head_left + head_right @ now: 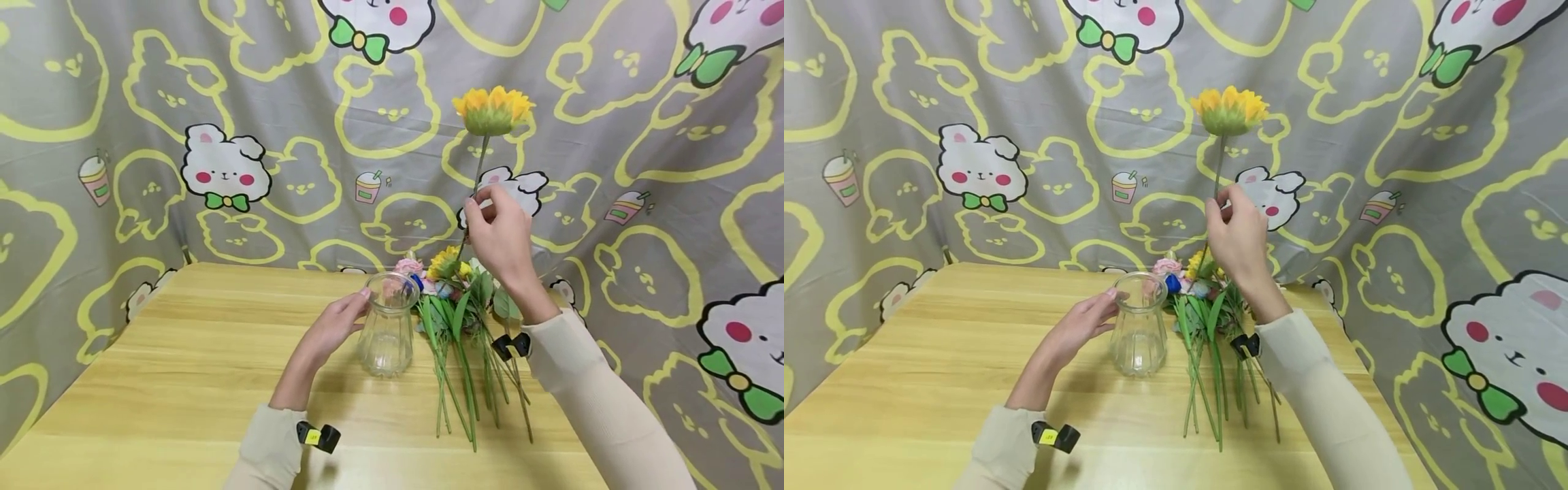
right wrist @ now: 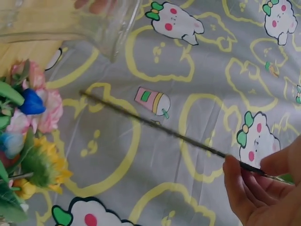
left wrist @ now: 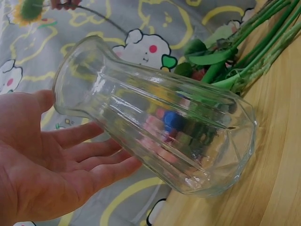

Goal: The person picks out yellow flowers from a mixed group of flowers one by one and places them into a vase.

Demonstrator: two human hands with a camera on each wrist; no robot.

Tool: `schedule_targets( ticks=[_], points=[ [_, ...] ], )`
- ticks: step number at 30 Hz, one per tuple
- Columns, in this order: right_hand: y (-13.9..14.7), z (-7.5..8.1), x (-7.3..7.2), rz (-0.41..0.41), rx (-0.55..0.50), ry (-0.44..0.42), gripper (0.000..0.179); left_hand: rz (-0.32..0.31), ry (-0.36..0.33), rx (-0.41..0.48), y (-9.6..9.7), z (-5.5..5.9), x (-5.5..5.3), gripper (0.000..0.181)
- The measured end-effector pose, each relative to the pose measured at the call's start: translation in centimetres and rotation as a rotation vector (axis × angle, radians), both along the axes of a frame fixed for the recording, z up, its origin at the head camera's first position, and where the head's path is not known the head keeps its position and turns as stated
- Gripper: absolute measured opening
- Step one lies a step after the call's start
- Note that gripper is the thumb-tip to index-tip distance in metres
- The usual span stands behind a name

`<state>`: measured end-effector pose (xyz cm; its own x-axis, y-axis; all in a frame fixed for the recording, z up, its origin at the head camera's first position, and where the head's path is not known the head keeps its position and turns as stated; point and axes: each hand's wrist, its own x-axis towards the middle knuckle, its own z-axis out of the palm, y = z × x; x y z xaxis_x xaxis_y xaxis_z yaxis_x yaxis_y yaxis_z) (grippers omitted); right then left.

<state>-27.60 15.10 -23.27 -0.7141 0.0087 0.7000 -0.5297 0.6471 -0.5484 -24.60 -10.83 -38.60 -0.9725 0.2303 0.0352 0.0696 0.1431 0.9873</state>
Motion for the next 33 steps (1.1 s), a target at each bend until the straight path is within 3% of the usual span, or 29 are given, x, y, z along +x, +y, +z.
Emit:
schedule_targets(
  ticks=[8,14,22,33],
  points=[
    [-1.6,1.2,0.5,0.059,-0.054,0.073,0.018,0.003,0.003,-0.004,0.2,0.0,-0.1,0.067],
    [-2.5,1.0,0.8,0.089,-0.094,0.044,0.015,0.003,0.007,-0.015,0.4,0.3,-0.3,0.067],
    [-3.5,-1.7,0.6,0.138,-0.101,-0.009,0.011,0.004,0.0,-0.014,0.1,0.0,-0.3,0.066],
    [-4.3,-6.1,0.6,0.171,-0.078,-0.175,0.021,0.009,0.001,-0.007,0.0,-0.1,-0.2,0.066]
  ],
)
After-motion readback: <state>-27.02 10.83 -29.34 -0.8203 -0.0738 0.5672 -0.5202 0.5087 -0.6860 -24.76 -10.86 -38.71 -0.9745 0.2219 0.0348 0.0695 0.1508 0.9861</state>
